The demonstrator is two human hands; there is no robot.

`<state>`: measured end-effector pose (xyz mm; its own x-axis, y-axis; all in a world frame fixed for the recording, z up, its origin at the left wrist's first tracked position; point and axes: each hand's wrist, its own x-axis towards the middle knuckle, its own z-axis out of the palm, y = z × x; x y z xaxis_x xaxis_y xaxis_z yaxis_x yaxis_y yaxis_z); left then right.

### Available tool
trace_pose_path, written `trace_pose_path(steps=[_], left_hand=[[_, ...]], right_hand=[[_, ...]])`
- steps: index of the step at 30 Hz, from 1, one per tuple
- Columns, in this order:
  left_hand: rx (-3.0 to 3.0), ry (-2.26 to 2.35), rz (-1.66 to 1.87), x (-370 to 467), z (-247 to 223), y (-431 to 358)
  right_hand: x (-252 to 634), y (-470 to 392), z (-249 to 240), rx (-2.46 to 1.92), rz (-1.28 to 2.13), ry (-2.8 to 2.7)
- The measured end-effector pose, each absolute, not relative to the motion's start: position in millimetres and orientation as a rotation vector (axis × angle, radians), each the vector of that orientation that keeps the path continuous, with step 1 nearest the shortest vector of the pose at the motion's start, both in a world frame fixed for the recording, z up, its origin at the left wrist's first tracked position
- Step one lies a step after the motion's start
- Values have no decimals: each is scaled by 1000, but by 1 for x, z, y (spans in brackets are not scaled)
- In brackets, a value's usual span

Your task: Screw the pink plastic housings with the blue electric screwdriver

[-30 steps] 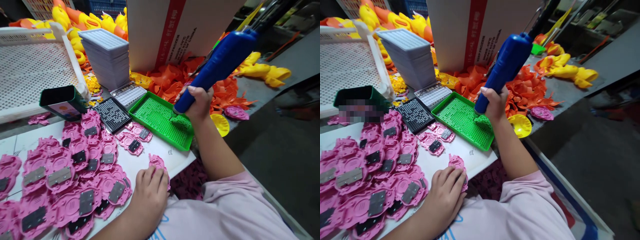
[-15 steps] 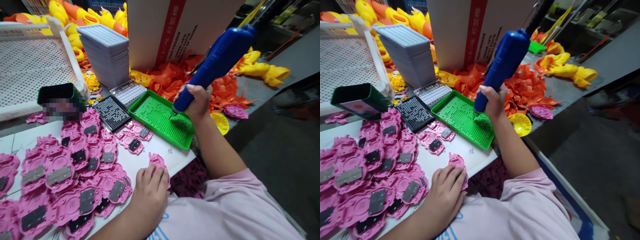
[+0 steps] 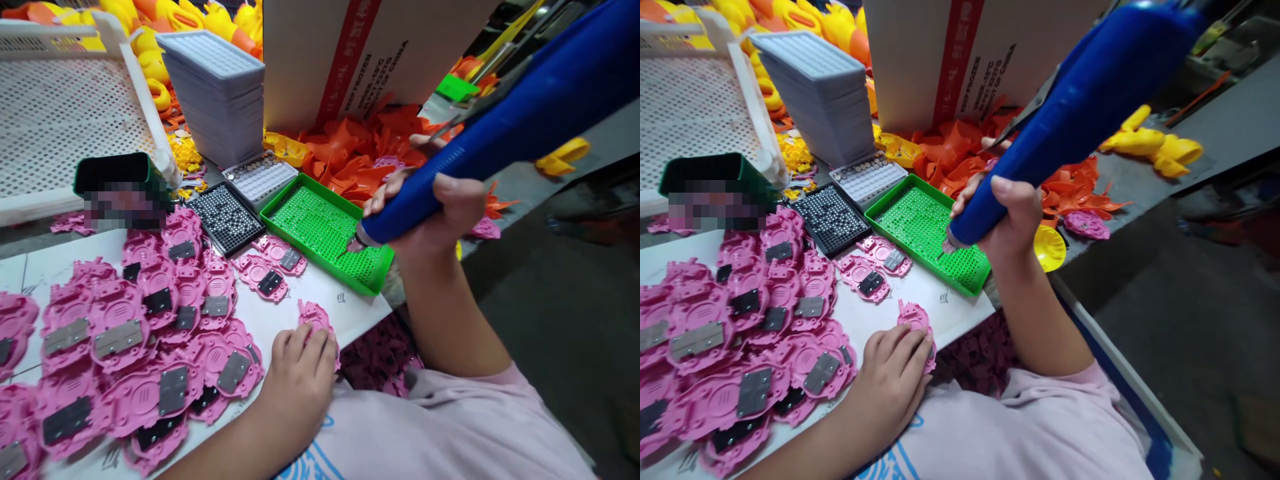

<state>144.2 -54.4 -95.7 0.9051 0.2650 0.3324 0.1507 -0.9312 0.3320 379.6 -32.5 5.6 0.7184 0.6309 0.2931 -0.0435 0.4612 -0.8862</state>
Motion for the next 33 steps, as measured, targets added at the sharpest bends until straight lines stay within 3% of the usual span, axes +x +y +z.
trace_pose_path(steps=[8, 33], left_hand=[[2763, 307, 544, 144, -101, -57], [2687, 308, 596, 145, -91, -53]], right_hand=[[329, -61, -15, -876, 853, -765], [325, -82, -29, -930, 781, -799]])
